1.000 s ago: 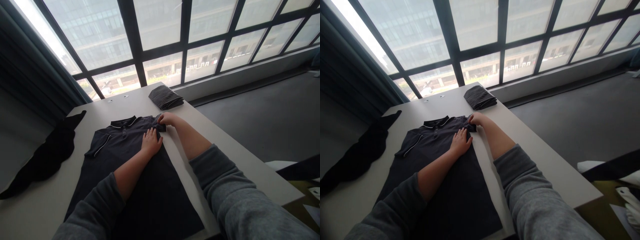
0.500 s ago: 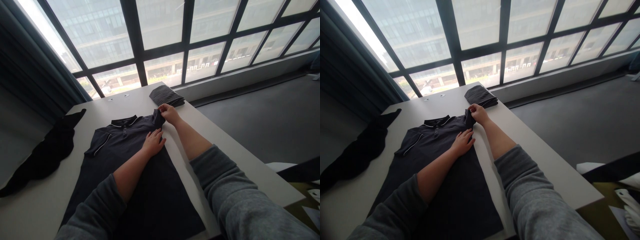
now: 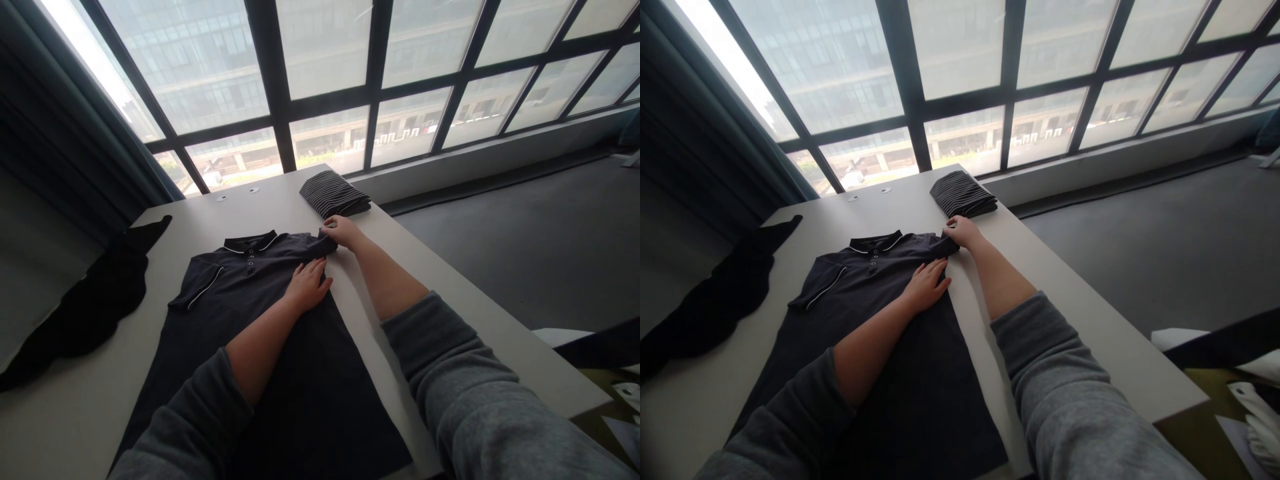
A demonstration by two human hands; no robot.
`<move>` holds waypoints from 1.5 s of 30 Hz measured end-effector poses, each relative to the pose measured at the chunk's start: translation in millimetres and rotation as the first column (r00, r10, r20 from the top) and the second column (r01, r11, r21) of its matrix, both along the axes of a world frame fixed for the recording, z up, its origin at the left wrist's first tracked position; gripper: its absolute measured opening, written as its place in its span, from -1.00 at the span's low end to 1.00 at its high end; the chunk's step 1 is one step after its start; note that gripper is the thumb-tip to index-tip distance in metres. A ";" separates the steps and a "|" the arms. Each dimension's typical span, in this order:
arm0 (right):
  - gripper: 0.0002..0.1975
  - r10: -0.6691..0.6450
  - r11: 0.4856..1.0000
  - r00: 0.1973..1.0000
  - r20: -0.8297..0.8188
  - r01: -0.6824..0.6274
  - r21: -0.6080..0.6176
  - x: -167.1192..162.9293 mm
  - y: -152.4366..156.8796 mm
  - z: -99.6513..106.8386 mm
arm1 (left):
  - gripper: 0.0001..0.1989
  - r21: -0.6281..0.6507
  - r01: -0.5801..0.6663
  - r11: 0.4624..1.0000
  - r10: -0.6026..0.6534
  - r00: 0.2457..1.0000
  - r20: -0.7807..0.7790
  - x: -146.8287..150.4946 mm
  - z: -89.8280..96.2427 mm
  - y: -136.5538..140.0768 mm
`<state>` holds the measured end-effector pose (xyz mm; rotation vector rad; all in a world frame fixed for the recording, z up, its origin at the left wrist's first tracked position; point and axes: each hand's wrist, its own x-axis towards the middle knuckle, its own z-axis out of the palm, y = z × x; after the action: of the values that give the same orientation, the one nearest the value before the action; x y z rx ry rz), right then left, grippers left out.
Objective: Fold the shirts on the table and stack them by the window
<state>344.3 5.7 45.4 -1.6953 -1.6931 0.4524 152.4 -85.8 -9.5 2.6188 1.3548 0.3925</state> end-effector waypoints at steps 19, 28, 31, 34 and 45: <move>-0.62 -0.021 0.999 0.990 0.142 0.027 -0.042 -23.7 -1.3 2.6 | -0.39 0.036 -0.002 0.999 0.006 0.995 -0.101 0.3 -2.4 0.0; -0.60 0.379 0.896 0.919 0.111 -0.394 0.206 -73.0 -33.8 20.0 | -0.46 0.115 0.200 0.973 -0.190 0.978 -0.086 -4.4 -4.0 5.1; -0.63 0.512 0.854 0.859 -0.009 -0.508 0.114 -72.4 -34.5 21.4 | -0.61 0.207 0.299 0.932 -0.302 0.953 -0.018 -11.2 7.1 -1.9; -0.70 0.329 0.935 0.944 0.006 -0.326 0.142 -52.9 -26.9 26.3 | -0.53 0.355 0.112 0.928 -0.150 0.985 0.081 -18.7 22.3 -10.2; -0.56 0.486 0.874 0.719 0.498 -0.393 -0.285 -35.9 -29.6 14.9 | -0.49 0.027 -0.219 0.975 0.220 0.964 -0.147 -62.4 46.2 57.8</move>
<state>308.4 -24.0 60.3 -1.6148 -2.5908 0.3240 90.0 -28.1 36.6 2.5581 1.7042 0.2351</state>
